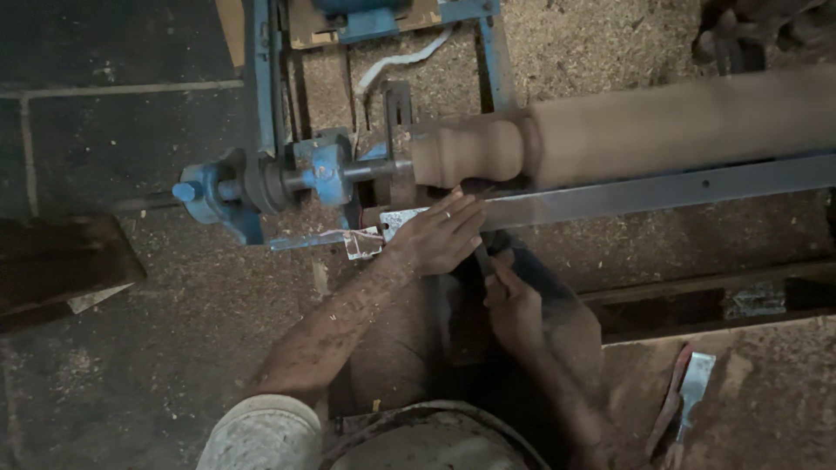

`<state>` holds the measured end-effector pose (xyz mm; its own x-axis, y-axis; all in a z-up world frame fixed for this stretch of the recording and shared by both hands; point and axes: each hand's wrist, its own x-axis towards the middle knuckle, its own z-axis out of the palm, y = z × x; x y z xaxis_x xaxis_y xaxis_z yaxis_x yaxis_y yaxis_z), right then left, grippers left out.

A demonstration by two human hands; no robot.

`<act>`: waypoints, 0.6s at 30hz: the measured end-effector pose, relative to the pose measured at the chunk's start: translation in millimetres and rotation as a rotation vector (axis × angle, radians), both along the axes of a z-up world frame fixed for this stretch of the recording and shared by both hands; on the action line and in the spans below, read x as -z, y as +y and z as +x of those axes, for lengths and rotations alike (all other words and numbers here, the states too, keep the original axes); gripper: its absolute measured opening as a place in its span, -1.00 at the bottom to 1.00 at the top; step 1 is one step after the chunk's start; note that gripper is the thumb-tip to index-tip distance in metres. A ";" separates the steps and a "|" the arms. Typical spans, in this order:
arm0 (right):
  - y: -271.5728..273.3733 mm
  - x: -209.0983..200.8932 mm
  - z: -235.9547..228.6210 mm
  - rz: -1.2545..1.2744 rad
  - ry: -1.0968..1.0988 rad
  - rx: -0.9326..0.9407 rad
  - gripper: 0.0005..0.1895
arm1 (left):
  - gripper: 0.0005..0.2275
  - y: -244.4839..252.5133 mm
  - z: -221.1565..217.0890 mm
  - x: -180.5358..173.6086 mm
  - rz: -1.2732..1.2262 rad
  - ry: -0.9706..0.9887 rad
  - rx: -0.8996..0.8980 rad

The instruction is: The person shapes a cylindrical piece of wood mounted on a lathe using a chisel. They hold the tool against the rotating wood to carve grooves and smooth the surface, then switch to a sanding block to finish the piece.

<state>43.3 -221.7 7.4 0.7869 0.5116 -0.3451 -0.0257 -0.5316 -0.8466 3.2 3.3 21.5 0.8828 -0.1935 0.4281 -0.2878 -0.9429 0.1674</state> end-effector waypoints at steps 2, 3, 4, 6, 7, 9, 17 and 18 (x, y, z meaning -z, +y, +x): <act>-5.1 13.8 -7.2 -0.014 0.071 0.058 -0.64 | -0.70 0.8 -1.6 -0.2 0.007 -0.016 0.000; -2.6 24.0 -8.3 0.187 0.339 0.235 -0.65 | -0.70 1.1 -0.7 0.0 0.012 -0.028 -0.010; 4.0 35.2 -9.2 0.388 0.605 0.414 -0.65 | -0.69 0.4 0.2 0.8 0.015 -0.039 -0.019; 5.3 41.0 -14.4 0.390 0.635 0.450 -0.63 | -0.69 1.1 0.1 1.8 0.015 -0.047 -0.024; 4.3 37.0 -22.6 0.189 0.401 0.308 -0.62 | -0.70 2.6 -0.8 2.1 0.011 -0.045 -0.020; 7.1 28.5 -37.7 -0.032 0.144 0.163 -0.58 | -0.71 3.3 -2.5 4.3 0.009 -0.035 -0.018; 33.6 18.3 -70.3 0.052 0.137 0.233 -0.52 | -0.70 2.0 -1.9 19.7 -0.192 -0.017 -0.065; 38.5 11.5 -73.7 0.028 0.135 0.243 -0.52 | -0.71 2.4 -2.0 20.3 -0.234 -0.024 -0.060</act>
